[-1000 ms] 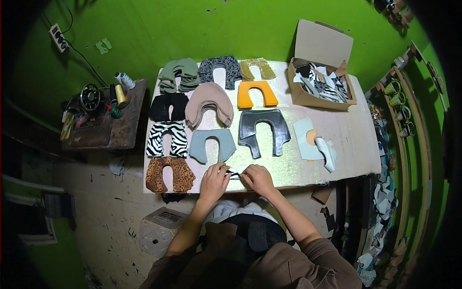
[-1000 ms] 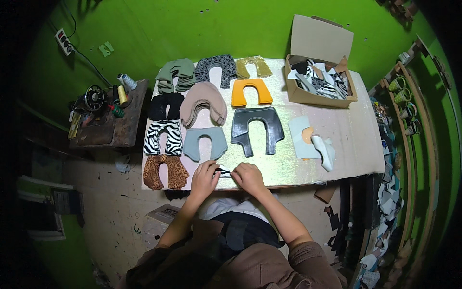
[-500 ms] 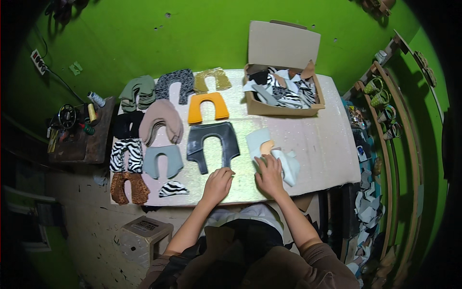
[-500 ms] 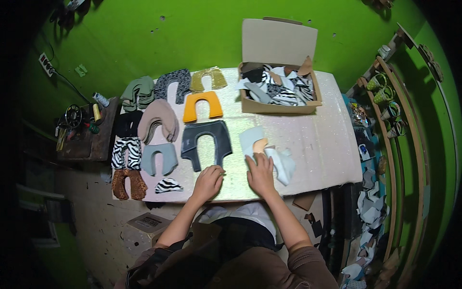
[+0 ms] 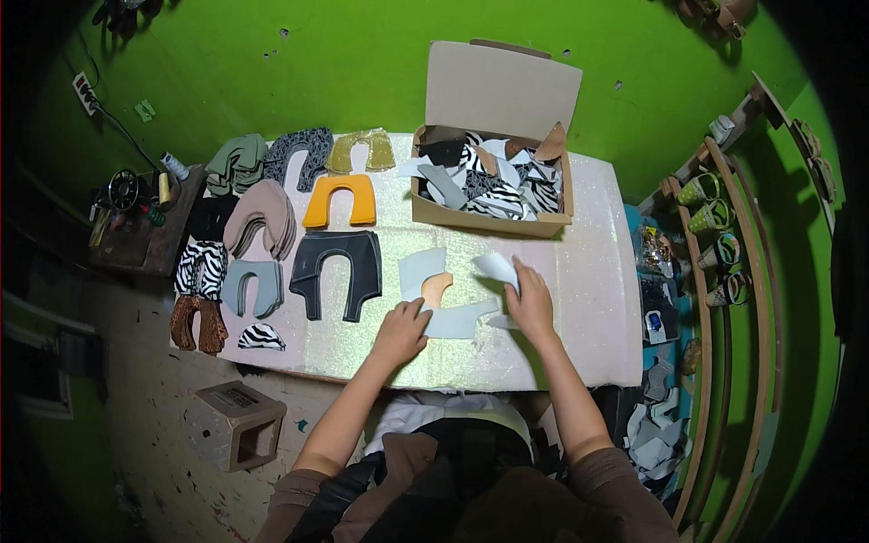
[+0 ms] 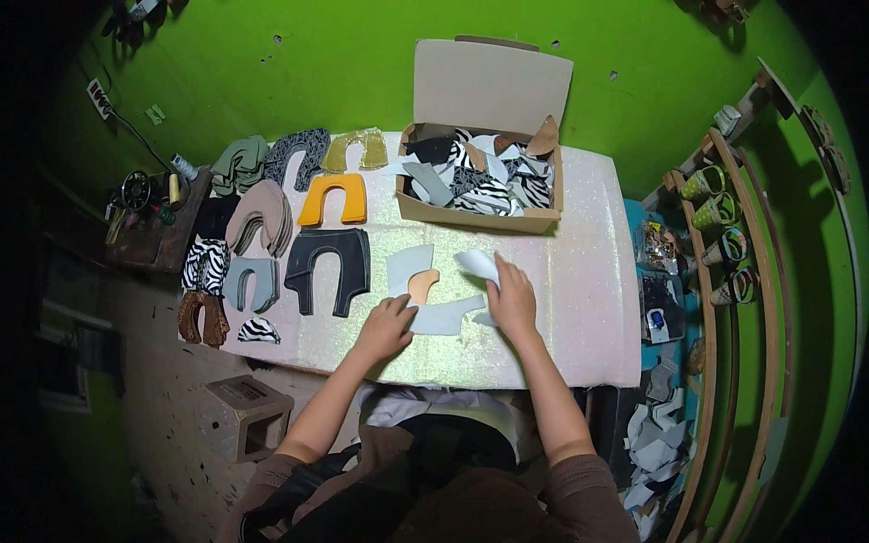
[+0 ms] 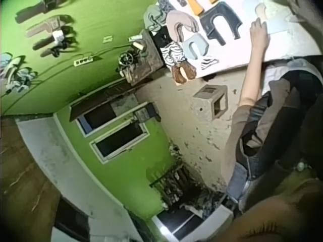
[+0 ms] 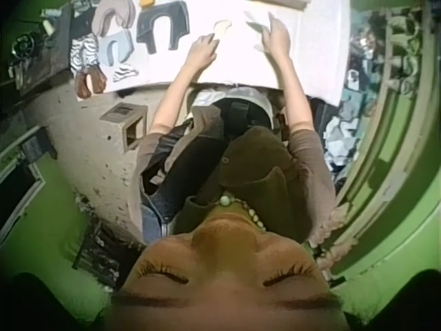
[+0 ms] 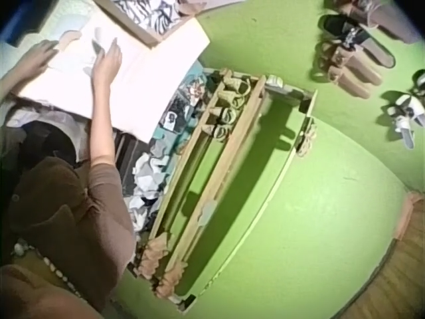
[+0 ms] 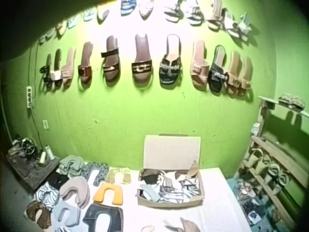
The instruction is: Organize and sort various patterned and colored shoe upper components on a table.
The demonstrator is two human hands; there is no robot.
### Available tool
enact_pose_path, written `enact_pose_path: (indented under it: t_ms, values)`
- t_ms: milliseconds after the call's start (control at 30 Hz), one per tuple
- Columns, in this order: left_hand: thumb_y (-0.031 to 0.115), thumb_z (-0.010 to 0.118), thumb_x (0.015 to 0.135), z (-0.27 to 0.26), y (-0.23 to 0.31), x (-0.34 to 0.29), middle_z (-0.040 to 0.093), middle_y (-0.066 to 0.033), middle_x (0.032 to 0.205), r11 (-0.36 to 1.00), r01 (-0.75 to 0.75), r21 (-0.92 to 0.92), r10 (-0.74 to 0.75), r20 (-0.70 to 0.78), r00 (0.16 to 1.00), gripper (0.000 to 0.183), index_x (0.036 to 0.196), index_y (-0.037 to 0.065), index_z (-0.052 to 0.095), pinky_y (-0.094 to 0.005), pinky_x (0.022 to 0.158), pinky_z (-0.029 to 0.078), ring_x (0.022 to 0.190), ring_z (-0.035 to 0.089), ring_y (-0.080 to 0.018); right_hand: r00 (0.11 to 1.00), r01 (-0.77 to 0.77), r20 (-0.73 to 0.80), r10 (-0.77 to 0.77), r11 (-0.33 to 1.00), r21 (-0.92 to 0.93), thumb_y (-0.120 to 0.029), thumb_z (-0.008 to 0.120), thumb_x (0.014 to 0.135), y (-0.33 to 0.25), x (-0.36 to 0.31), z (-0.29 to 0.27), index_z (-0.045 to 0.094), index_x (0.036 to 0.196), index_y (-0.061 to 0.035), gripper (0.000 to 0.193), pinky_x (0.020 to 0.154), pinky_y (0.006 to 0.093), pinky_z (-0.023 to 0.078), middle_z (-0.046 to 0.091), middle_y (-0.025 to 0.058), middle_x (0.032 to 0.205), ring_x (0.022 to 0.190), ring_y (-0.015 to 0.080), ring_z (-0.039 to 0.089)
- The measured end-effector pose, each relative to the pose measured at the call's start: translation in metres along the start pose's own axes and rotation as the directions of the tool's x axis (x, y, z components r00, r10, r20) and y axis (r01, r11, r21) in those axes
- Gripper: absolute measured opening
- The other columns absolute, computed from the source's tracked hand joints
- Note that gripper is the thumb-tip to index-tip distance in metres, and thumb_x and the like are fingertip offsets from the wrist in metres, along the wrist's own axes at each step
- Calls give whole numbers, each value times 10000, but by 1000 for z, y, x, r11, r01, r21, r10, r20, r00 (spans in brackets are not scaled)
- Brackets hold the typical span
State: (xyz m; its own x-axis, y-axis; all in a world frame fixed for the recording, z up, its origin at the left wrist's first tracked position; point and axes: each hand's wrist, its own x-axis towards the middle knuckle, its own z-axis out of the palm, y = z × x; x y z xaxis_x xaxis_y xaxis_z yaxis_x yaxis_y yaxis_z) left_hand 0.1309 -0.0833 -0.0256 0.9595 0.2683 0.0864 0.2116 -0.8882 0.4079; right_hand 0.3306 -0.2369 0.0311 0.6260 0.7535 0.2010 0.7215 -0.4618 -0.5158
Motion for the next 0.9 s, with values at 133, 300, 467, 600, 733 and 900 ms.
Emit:
enact_pose_path:
  t_ms: [133,300,467,600,733,900]
  values:
    - [175,678,673,-3,-2,3,475,-158,1238,1000,-8,-27,8,-4,1000,455,1094,47,563,-384,860,448,1041,492,-320,994,111,24,-109,989,-94,-220,644,769,0,-14,12,320,1363,-44,699,1043,468,257,367,222,1313,1251,375,313]
    - [167,644,713,-1,-1,4,578,-135,1068,983,-142,119,153,-92,984,281,957,38,591,-361,762,479,869,568,-282,876,356,352,-329,934,-12,-316,660,758,-21,-45,47,370,1334,-64,692,1066,514,199,353,215,1320,1282,371,278]
    - [143,616,747,-16,12,16,603,-96,871,983,-159,91,168,-96,981,162,869,44,579,-359,706,458,777,579,-248,906,367,232,-355,930,-7,-213,584,812,-30,-38,60,522,1174,-88,388,966,466,324,563,97,1098,1080,243,501]
    - [188,647,769,-37,23,23,601,-110,916,978,-80,-193,12,-330,944,246,940,34,561,-363,760,446,854,575,-269,936,351,-26,-351,922,166,-87,541,816,-33,-21,34,602,1012,-93,205,925,412,359,606,74,923,920,267,553]
    - [143,684,765,-47,17,26,607,-111,1055,772,91,-629,-351,-302,886,363,1077,11,554,-338,889,425,1009,563,-231,972,218,-4,-233,904,368,-62,494,846,-29,-10,-3,585,1008,-57,186,848,357,394,608,96,921,888,253,576]
    - [128,662,815,-38,-5,11,622,-82,997,409,246,-879,-505,7,863,289,1053,-10,573,-266,832,449,934,577,-142,985,-171,157,77,611,773,-122,511,911,-26,5,-1,556,1025,12,182,733,251,445,613,93,896,814,125,560]
